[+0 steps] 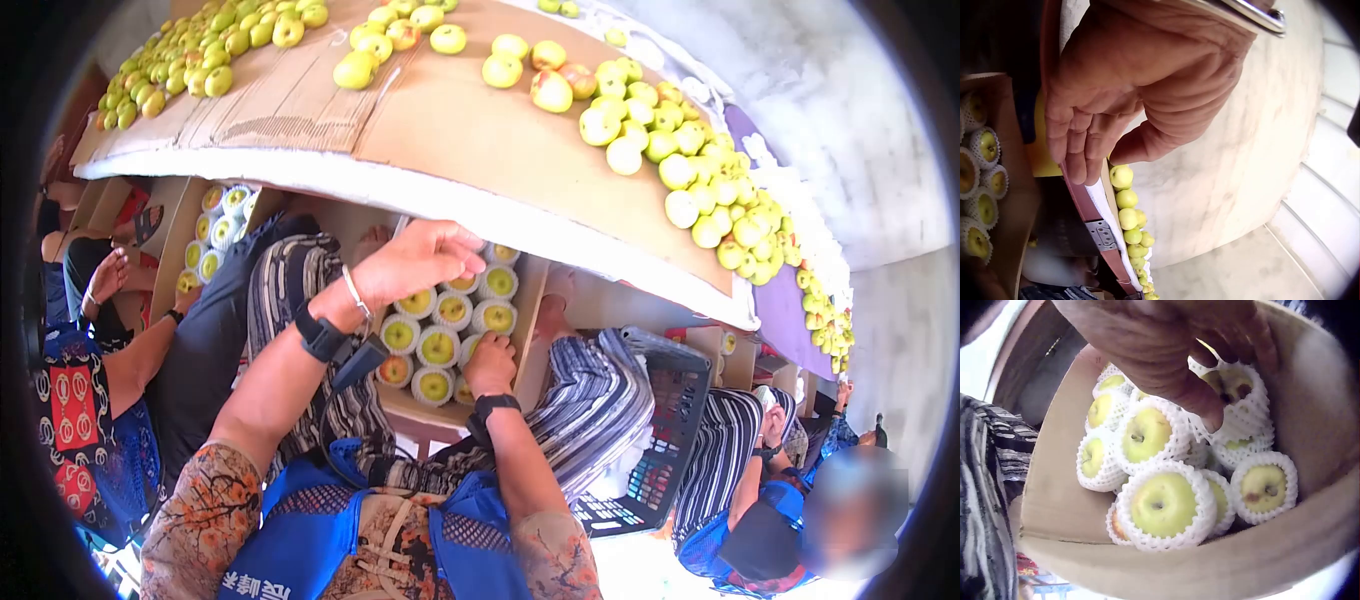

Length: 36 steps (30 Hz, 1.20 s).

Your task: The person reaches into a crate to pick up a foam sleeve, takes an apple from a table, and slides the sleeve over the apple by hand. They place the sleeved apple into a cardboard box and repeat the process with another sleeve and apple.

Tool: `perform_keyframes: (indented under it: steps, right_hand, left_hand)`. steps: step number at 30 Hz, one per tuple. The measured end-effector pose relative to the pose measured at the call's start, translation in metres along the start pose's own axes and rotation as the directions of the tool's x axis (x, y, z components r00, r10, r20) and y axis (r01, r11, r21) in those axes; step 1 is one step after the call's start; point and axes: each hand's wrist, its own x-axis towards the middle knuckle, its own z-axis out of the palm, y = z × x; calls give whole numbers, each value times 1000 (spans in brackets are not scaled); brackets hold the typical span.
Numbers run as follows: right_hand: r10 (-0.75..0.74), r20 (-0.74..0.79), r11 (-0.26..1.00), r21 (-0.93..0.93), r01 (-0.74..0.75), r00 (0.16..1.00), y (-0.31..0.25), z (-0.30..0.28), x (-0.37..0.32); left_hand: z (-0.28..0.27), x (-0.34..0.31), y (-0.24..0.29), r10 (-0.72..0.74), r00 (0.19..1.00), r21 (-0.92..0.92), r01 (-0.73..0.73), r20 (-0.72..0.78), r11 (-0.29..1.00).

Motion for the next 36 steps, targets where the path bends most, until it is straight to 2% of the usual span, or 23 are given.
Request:
perform_keyframes:
  steps: [4, 8, 11, 14, 17, 19, 21, 22, 23, 25, 26, 28, 29, 31, 33, 34, 36]
  right_hand:
    - [4, -10, 995, 100, -3, 1000, -10, -31, -4]
    - [-33, 120, 962, 272, -1, 992, -14, -79, -7]
    - [-120, 92, 938, 335, 83, 988, -5, -89, -2]
    - [-157, 43, 932, 338, 134, 987, -2, -123, -8]
    - [-270, -28, 813, 528, 244, 962, 16, -148, -1]
    - [-363, -63, 674, 671, 308, 930, 26, -176, 2]
    - [-372, -109, 579, 748, 322, 922, 34, -202, 8]
    - [-307, -85, 538, 806, 247, 948, 35, -215, 8]
    - [-296, -150, 516, 806, 290, 943, 40, -221, 16]
    - [-169, -269, 538, 781, 318, 948, 56, -225, 32]
    - [-111, -343, 611, 717, 336, 933, 65, -229, 38]
    - [-51, -365, 624, 715, 315, 930, 97, -237, 46]
    - [-12, -363, 632, 719, 289, 932, 118, -239, 47]
    - [71, -283, 630, 756, 178, 956, 161, -247, 39]
    - [223, -265, 647, 760, 61, 938, 192, -247, 17]
    - [295, -243, 641, 767, -3, 924, 215, -234, 12]
    - [360, -86, 633, 754, -175, 929, 267, -199, 2]
  left_hand:
    - [3, 1, -2, -11, 1000, 1, 11, -5, 1000]
    - [10, 4, -1, -60, 998, -12, 60, -9, 998]
    - [17, 5, -1, -22, 998, 11, 23, -57, 1000]
    - [20, 8, -1, 8, 998, 66, -4, -67, 998]
    - [21, 12, 0, -44, 998, 102, 47, -34, 994]
    - [24, 13, 1, -56, 998, 62, 57, -23, 996]
    - [27, 16, 0, -65, 998, 61, 65, -15, 996]
    - [28, 17, 1, -61, 998, 61, 62, -18, 996]
    - [29, 17, 4, -58, 998, 61, 59, -18, 996]
    - [28, 17, 11, -52, 998, 61, 53, -23, 997]
    - [28, 17, 14, -51, 998, 57, 53, -25, 997]
    - [27, 18, 12, -46, 998, 60, 48, -38, 997]
    - [27, 17, 12, -57, 997, 13, 58, -50, 998]
    - [26, 20, 10, -28, 997, 60, 32, -77, 998]
    - [27, 19, 14, 10, 998, 117, -2, -64, 993]
    - [30, 19, 13, 27, 997, 142, -17, -68, 990]
    - [32, 18, 12, 9, 998, 136, -1, -55, 991]
